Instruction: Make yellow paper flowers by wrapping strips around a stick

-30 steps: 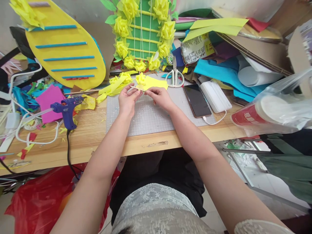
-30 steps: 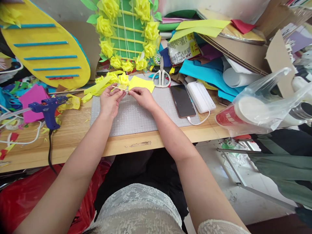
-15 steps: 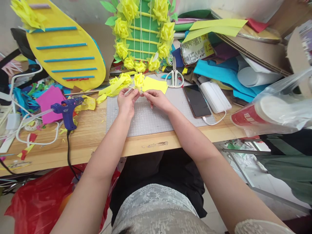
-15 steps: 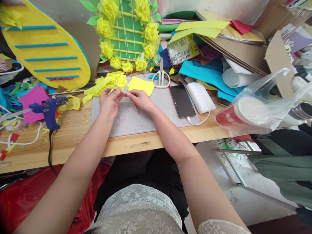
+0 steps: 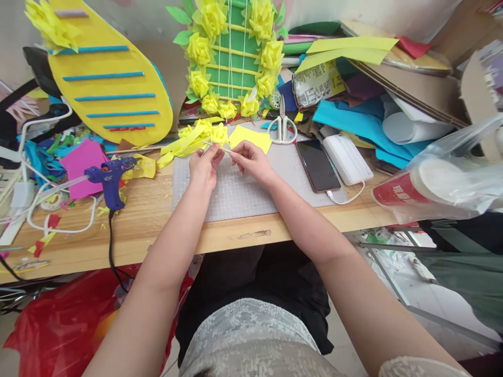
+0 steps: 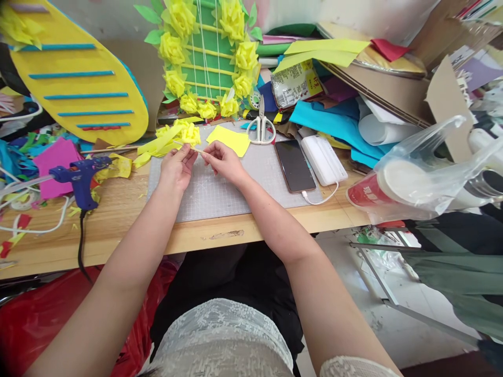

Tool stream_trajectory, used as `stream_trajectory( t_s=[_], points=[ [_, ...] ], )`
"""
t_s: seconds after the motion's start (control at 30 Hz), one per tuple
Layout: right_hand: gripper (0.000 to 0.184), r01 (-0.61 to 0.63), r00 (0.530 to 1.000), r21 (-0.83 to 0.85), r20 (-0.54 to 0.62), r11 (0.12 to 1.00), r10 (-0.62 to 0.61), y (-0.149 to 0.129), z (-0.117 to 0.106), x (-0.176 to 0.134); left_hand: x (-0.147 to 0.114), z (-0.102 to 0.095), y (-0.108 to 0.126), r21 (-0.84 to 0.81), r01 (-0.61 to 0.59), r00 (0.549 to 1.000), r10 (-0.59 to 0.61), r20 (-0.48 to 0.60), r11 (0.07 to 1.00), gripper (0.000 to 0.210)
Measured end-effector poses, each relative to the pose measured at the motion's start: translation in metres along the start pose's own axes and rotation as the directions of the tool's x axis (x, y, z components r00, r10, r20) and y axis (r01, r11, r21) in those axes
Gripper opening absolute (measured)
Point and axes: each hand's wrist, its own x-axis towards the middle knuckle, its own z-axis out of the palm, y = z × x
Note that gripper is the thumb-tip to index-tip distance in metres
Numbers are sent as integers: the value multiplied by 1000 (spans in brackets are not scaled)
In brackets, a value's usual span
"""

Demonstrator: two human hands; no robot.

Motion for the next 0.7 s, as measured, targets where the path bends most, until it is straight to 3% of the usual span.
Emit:
stream_trajectory(
  t_s=[0.2, 0.4, 0.7],
  points=[
    [32, -40, 999, -150, -37, 988, 35, 0, 0, -2, 1, 0, -3, 18, -31, 1000, 31, 3, 999, 37],
    [38, 63, 995, -363, -46, 929, -85, 8, 0, 0, 2, 0, -5, 8, -45, 999, 45, 26, 999, 34],
    [33, 105, 989, -595, -18, 797, -143, -3, -8, 0, -3, 3, 1, 23, 39, 998, -39, 40, 999, 20]
  ],
)
